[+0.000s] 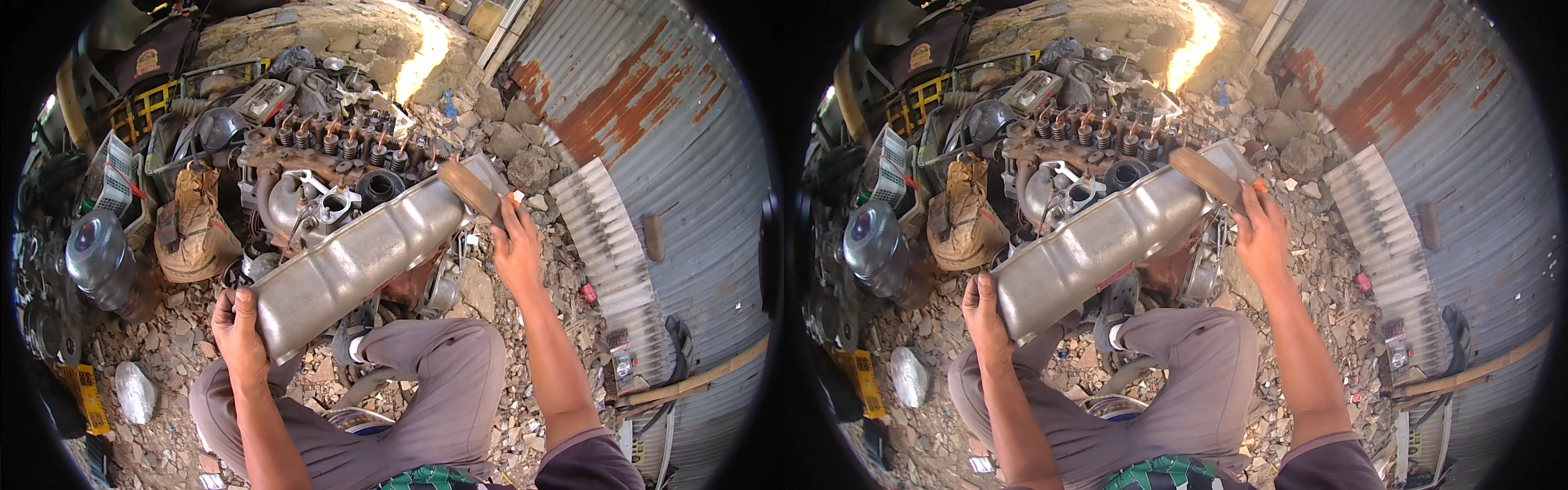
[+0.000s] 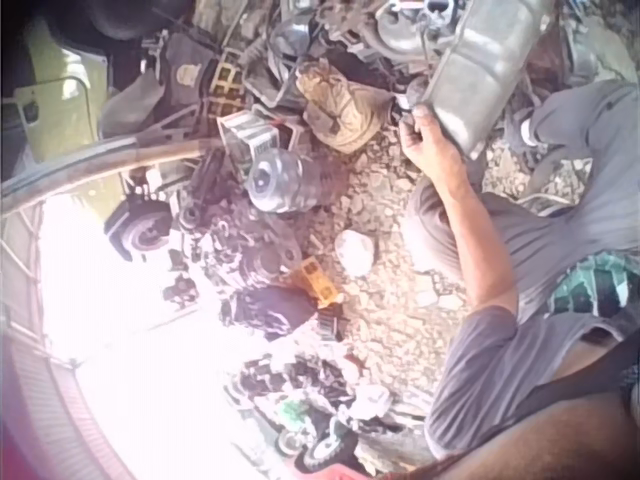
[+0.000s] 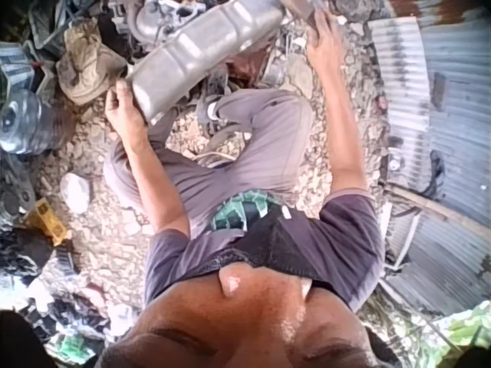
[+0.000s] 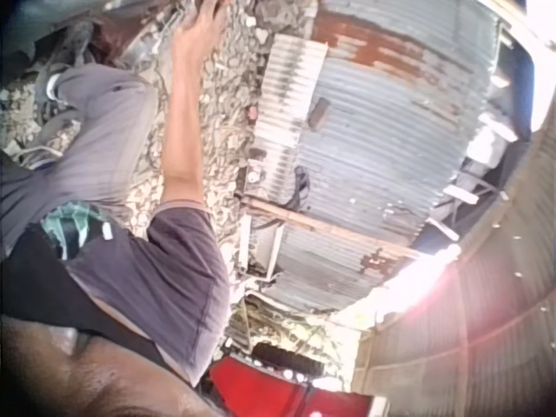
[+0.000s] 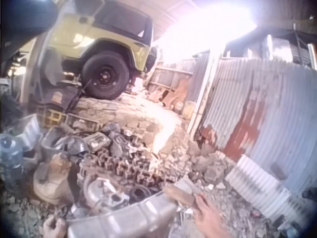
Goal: The person sits on the ground in a cluttered outdoor area and handles a silver metal engine valve cover. They remove the orange oil cap, inspect the interior and exterior surfaces, and point to specific features like bolt holes and ports. The person then places the cover down and picks up a black cylindrical part to examine it.
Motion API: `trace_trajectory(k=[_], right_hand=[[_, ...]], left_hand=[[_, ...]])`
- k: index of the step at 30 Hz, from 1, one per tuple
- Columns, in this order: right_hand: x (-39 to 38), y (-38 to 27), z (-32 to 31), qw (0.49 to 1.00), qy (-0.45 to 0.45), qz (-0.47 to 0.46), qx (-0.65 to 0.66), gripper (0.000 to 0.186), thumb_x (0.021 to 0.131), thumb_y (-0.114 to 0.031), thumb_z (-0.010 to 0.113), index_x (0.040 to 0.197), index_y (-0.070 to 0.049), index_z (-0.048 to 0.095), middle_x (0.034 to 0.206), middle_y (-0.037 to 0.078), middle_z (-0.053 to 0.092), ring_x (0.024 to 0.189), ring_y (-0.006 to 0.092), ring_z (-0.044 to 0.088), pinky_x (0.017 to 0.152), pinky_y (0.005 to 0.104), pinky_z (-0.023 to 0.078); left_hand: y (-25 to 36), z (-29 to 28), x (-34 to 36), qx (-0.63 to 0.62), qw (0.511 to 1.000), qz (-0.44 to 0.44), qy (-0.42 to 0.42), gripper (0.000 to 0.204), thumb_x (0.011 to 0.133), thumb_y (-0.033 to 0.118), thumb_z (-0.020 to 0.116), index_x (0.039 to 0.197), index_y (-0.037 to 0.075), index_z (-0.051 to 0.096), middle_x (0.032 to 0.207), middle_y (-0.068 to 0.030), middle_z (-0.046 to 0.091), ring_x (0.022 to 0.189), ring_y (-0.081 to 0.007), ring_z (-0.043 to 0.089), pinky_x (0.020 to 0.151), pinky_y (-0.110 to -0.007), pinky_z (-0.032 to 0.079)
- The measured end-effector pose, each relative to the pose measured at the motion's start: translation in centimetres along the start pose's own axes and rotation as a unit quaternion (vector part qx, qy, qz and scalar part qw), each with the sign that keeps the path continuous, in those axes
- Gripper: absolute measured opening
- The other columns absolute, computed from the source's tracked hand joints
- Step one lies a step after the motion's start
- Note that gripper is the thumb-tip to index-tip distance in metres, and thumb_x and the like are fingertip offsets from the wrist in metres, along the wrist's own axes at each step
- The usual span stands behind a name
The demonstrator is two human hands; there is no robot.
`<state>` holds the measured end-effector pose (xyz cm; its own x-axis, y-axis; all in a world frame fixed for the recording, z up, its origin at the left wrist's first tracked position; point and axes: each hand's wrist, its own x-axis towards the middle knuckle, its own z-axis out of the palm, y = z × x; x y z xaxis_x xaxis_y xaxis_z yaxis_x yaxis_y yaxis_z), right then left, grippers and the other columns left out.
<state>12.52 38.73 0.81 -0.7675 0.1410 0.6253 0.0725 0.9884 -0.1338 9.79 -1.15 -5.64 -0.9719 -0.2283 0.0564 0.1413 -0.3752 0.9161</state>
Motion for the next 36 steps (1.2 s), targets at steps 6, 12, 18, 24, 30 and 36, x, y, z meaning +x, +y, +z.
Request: trace_trajectory(k=[6,12,18,24,30,36], right_hand=[[-2.1,2.0,1.3,0.995,-0.012,0.043,0.091,0.055,0.088,-0.007,0.063,0.141,-0.008,0.049,0.123,0.022,0.059,0.111,0.0408,0.058,0.094,0.0446,0.046],[-7.7,6.7,0.7,0.99,-0.033,0.115,0.071,0.051,0.091,-0.011,0.063,0.138,0.005,0.048,0.128,0.028,0.057,0.115,0.0426,0.057,0.098,0.0433,0.045],[-2.2,2.1,1.0,0.986,0.036,0.081,0.14,0.054,0.092,-0.015,0.063,0.141,0.002,0.046,0.129,0.027,0.057,0.117,0.0408,0.058,0.099,0.0422,0.045],[-5.9,4.3,3.6,0.979,-0.042,0.141,0.143,0.053,0.093,-0.013,0.063,0.142,0.0,0.045,0.132,0.026,0.056,0.118,0.0402,0.058,0.098,0.0409,0.046],[-9.5,5.6,1.9,0.964,-0.035,0.187,0.188,0.055,0.093,-0.017,0.065,0.141,0.002,0.045,0.133,0.026,0.055,0.121,0.0397,0.056,0.101,0.0408,0.045],[-3.3,2.8,3.4,0.967,0.023,0.134,0.215,0.056,0.094,-0.019,0.065,0.141,0.002,0.045,0.134,0.026,0.055,0.122,0.0389,0.056,0.102,0.0406,0.045]], left_hand=[[-0.1,0.0,-0.1,0.007,1.0,0.002,0.001,0.033,0.094,0.033,0.07,0.078,0.007,0.057,0.073,0.0084,0.048,0.068,-0.0035,0.035,0.062,-0.02,0.03],[0.0,0.2,0.0,0.008,1.0,0.007,-0.003,0.034,0.093,0.034,0.071,0.079,0.006,0.058,0.073,0.0079,0.048,0.069,-0.0036,0.036,0.062,-0.021,0.03],[0.3,0.1,0.0,0.004,1.0,0.006,0.005,0.035,0.094,0.034,0.069,0.075,0.008,0.055,0.072,0.0083,0.048,0.068,-0.0036,0.035,0.061,-0.021,0.029],[-0.1,0.2,0.0,0.008,1.0,0.002,0.009,0.036,0.094,0.035,0.07,0.075,0.009,0.054,0.072,0.0083,0.048,0.067,-0.0036,0.035,0.061,-0.021,0.029],[0.2,0.3,-0.3,0.014,1.0,0.01,0.006,0.037,0.094,0.037,0.068,0.077,0.008,0.055,0.072,0.0068,0.048,0.068,-0.0043,0.037,0.062,-0.023,0.032],[0.1,0.7,0.0,0.02,1.0,0.012,0.011,0.035,0.096,0.036,0.066,0.079,0.008,0.055,0.075,0.0069,0.048,0.069,-0.0043,0.038,0.062,-0.022,0.034]])
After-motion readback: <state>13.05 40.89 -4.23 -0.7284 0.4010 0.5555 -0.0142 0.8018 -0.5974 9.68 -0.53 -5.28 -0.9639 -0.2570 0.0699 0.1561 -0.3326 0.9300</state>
